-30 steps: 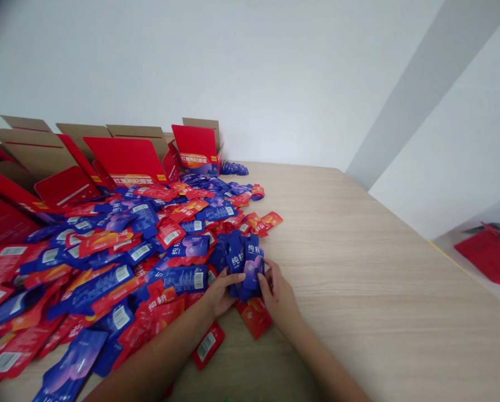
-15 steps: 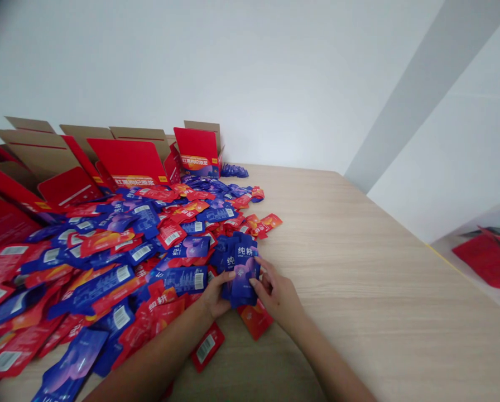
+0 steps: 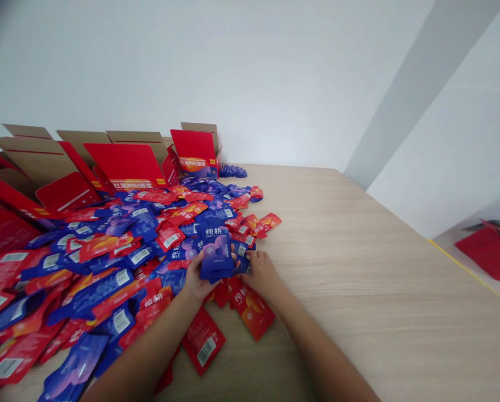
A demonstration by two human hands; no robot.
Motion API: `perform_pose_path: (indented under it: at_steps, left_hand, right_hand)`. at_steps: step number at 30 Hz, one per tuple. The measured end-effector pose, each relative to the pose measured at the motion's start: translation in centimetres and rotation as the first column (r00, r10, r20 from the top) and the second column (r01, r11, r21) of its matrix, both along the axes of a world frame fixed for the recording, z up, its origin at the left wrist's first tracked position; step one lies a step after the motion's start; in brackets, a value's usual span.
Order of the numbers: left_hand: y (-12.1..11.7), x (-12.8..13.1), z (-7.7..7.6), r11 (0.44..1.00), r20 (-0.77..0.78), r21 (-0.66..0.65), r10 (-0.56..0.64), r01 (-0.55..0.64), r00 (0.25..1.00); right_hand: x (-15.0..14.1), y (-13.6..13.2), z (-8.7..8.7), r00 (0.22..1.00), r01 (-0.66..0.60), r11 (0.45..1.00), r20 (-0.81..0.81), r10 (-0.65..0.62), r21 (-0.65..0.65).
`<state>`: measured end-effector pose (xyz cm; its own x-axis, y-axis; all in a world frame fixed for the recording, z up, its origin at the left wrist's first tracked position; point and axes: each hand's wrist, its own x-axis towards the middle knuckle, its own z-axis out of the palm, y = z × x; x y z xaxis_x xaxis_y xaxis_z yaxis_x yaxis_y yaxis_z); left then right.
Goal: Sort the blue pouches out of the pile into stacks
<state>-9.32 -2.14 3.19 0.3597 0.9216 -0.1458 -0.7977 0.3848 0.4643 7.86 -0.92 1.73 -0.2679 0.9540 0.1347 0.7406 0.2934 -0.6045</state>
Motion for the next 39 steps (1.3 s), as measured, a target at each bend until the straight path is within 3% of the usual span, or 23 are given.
perform_pose_path:
  at_steps: [6, 9, 12, 15, 18, 21, 24, 30, 34, 39]
  left_hand:
    - [-0.2, 0.1, -0.5, 1.000, -0.012, -0.001, -0.008, 0.008, 1.000]
    - [-0.2, 0.1, -0.5, 1.000, -0.012, -0.008, -0.018, 0.018, 1.000]
    - [-0.2, 0.2, -0.4, 0.999, -0.028, -0.028, -0.017, 0.016, 0.999]
    - [-0.1, 0.3, -0.3, 0.999, -0.035, -0.034, 0.000, -0.001, 0.999]
    - [-0.1, 0.3, -0.2, 0.999, -0.043, -0.033, 0.005, -0.006, 0.999]
    - [-0.1, 0.2, -0.2, 0.999, -0.053, -0.036, 0.001, -0.003, 0.999]
    - [-0.1, 0.1, -0.5, 1.000, -0.066, -0.028, -0.006, 0.004, 0.998]
    - [-0.2, -0.1, -0.6, 0.998, -0.088, -0.053, -0.029, 0.024, 0.996]
    - [-0.2, 0.0, -0.3, 0.999, -0.092, -0.049, -0.026, 0.022, 0.995]
    - [-0.2, 0.2, -0.3, 0.999, -0.082, -0.029, -0.038, 0.036, 0.996]
  right_hand:
    - [3.0, 0.6, 0.8, 0.994, 0.019, 0.998, -0.109, -0.026, -0.066]
    - [6.5, -1.2, 1.6, 0.975, 0.178, 0.982, -0.143, -0.169, 0.056]
    - [9.5, -4.0, 1.5, 0.957, 0.286, 0.932, -0.013, -0.290, 0.225]
    - [10.9, -6.6, 0.0, 0.983, 0.160, 0.969, 0.059, -0.174, 0.189]
    - [11.6, -7.9, -1.6, 0.996, 0.081, 0.983, 0.032, -0.088, 0.164]
    - [12.5, -7.5, -2.2, 0.984, 0.170, 0.944, 0.005, -0.178, 0.283]
    - [13.2, -5.8, -2.1, 0.966, 0.167, 0.916, 0.124, -0.225, 0.365]
    - [12.9, -2.7, -3.3, 0.874, -0.001, 0.964, 0.469, -0.128, 0.264]
    - [12.6, -2.5, -4.1, 0.869, -0.027, 0.968, 0.484, -0.100, 0.250]
    - [12.4, -2.8, -4.1, 0.842, 0.036, 0.947, 0.500, -0.200, 0.318]
